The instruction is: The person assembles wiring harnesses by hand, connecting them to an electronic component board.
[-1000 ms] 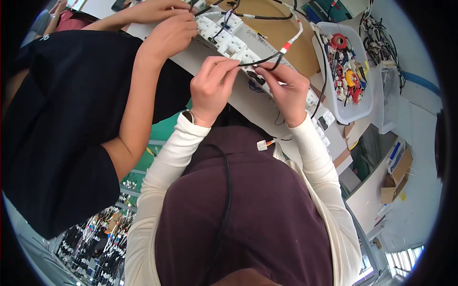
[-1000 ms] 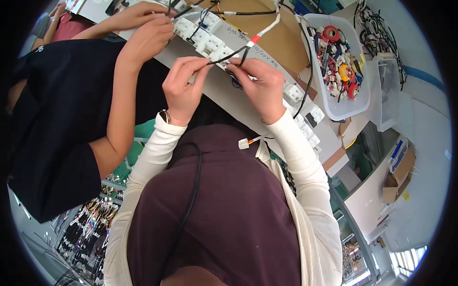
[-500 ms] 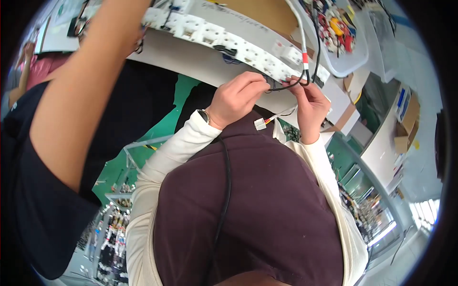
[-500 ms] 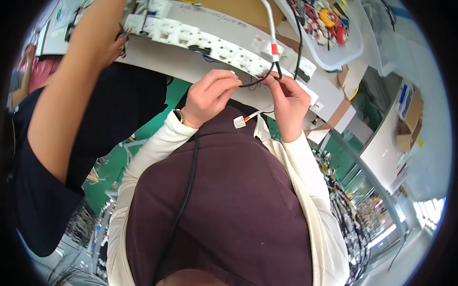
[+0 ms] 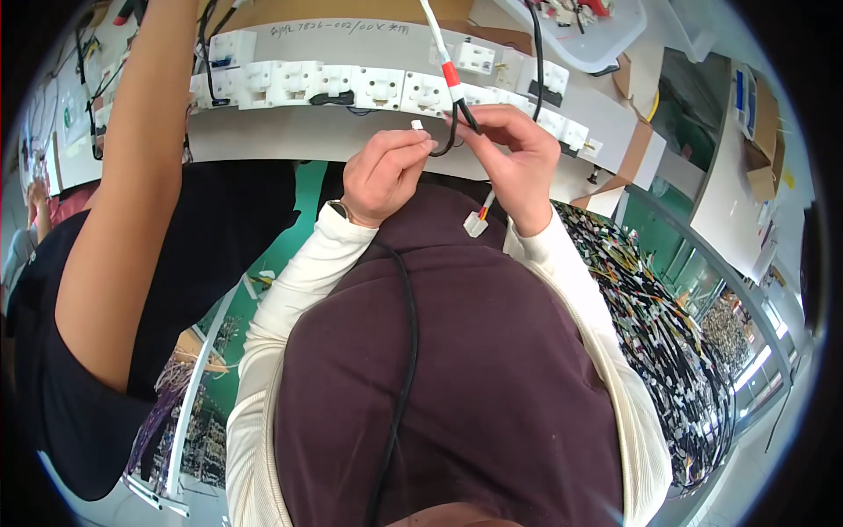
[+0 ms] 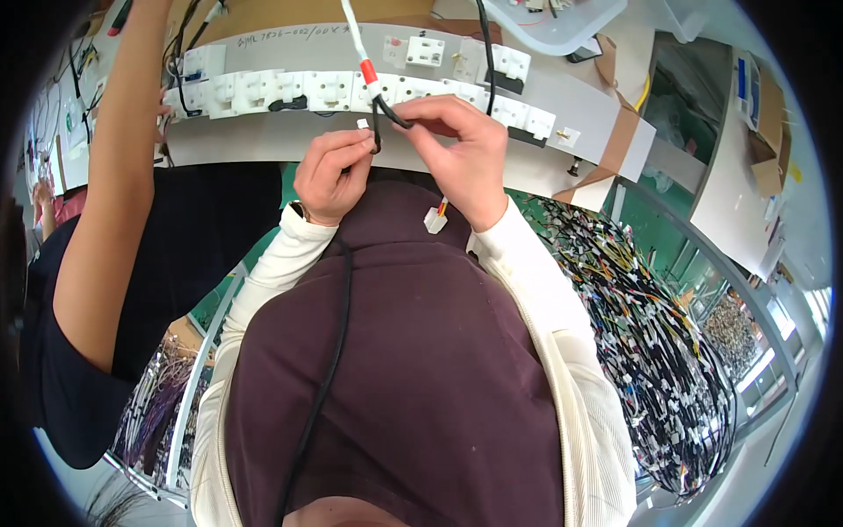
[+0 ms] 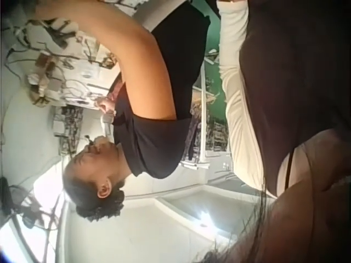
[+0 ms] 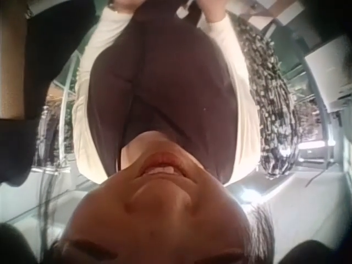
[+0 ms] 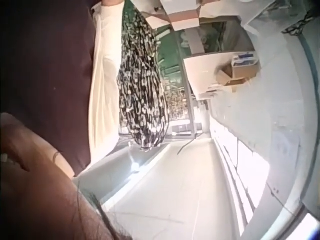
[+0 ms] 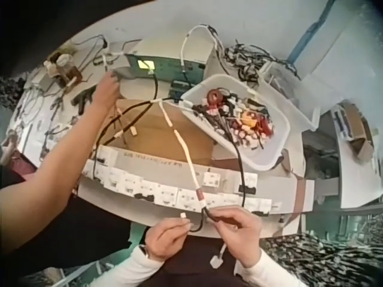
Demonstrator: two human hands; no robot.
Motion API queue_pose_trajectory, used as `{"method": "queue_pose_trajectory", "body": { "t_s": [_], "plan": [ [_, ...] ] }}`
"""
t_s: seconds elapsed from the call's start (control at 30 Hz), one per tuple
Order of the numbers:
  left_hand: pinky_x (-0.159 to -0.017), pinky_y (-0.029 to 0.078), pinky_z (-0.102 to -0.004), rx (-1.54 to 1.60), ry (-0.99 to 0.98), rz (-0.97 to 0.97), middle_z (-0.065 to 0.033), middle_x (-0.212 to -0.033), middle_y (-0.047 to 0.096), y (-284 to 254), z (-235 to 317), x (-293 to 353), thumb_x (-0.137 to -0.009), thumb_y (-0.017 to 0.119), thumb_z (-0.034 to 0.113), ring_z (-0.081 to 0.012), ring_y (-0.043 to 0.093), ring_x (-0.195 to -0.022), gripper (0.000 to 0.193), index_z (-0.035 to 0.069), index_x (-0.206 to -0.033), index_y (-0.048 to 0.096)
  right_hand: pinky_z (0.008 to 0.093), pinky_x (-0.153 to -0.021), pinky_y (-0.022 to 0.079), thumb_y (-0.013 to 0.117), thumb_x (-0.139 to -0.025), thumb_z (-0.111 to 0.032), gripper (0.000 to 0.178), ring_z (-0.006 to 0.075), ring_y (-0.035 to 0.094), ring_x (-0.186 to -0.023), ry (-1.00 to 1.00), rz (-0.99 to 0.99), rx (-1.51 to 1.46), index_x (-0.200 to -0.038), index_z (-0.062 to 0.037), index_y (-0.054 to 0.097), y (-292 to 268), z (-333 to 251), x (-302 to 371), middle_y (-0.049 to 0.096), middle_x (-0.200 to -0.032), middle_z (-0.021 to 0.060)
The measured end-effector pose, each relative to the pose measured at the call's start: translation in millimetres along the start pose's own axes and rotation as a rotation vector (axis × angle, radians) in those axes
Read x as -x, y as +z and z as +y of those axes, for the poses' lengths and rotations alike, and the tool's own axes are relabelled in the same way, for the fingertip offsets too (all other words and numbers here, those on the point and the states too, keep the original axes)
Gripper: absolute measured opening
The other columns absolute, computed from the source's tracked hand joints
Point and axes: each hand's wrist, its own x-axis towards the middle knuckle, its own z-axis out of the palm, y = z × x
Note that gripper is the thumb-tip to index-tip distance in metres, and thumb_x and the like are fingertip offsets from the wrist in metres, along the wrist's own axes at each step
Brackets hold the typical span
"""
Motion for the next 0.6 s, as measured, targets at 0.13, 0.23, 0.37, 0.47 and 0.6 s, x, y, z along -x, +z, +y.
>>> {"method": "queue_pose_trajectory", "body": {
  "t_s": [0.13,0.23,0.37,0.47,0.6],
  "plan": [
    [-0.067,0.058,-0.0281,-0.028,-0.091,0.027,-0.0115,-0.095,0.07,-6.7,1.2,3.8,-0.073,0.075,-0.013,-0.0217,0.07,-0.081,0.025,0.002,-0.092,0.068,0.0265,-0.076,0.056,0.072,-0.082,0.007,0.016,0.0145,0.071,-0.084,-0.077,-0.101,0.095,-0.096,0.0013,0.072,17.1,13.2,-8.9,0.074,-0.093,0.0077],
    [-0.068,0.059,-0.0287,-0.067,-0.14,0.079,-0.0121,-0.095,0.07,-10.5,-4.3,4.4,-0.073,0.075,-0.014,-0.0222,0.071,-0.081,0.026,0.002,-0.092,0.068,0.0282,-0.073,0.055,0.075,-0.077,0.006,0.017,0.0192,0.072,-0.081,-0.423,-0.07,0.393,-0.092,-0.0001,0.07,17.1,13.0,-19.4,0.073,-0.088,0.0094],
    [-0.066,0.057,-0.0295,-0.087,-0.174,0.167,-0.0081,-0.093,0.07,-12.2,-6.9,5.0,-0.072,0.076,-0.01,-0.0224,0.069,-0.079,0.025,0.004,-0.092,0.069,0.027,-0.071,0.054,0.074,-0.078,0.005,0.015,0.0186,0.069,-0.074,-0.43,-0.18,0.318,-0.091,-0.0008,0.069,33.7,4.3,-27.2,0.071,-0.084,0.0071],
    [-0.068,0.056,-0.0305,-0.081,-0.232,0.201,-0.0086,-0.092,0.069,-15.1,-5.5,7.4,-0.071,0.074,-0.01,-0.0243,0.069,-0.081,0.024,0.003,-0.09,0.068,0.0265,-0.069,0.054,0.074,-0.079,0.004,0.014,0.0174,0.068,-0.072,-0.449,-0.216,0.408,-0.091,-0.0014,0.069,49.0,4.6,-39.0,0.071,-0.084,0.0069],
    [-0.07,0.056,-0.0318,0.047,-0.422,0.234,-0.0096,-0.091,0.068,-15.0,-0.4,9.0,-0.073,0.072,-0.009,-0.0247,0.069,-0.082,0.019,0.003,-0.088,0.067,0.0267,-0.071,0.054,0.073,-0.08,0.001,0.013,0.0148,0.069,-0.077,-0.259,-0.167,0.405,-0.091,-0.0017,0.069,53.1,-2.2,-36.5,0.072,-0.086,0.0057]
  ]
}}
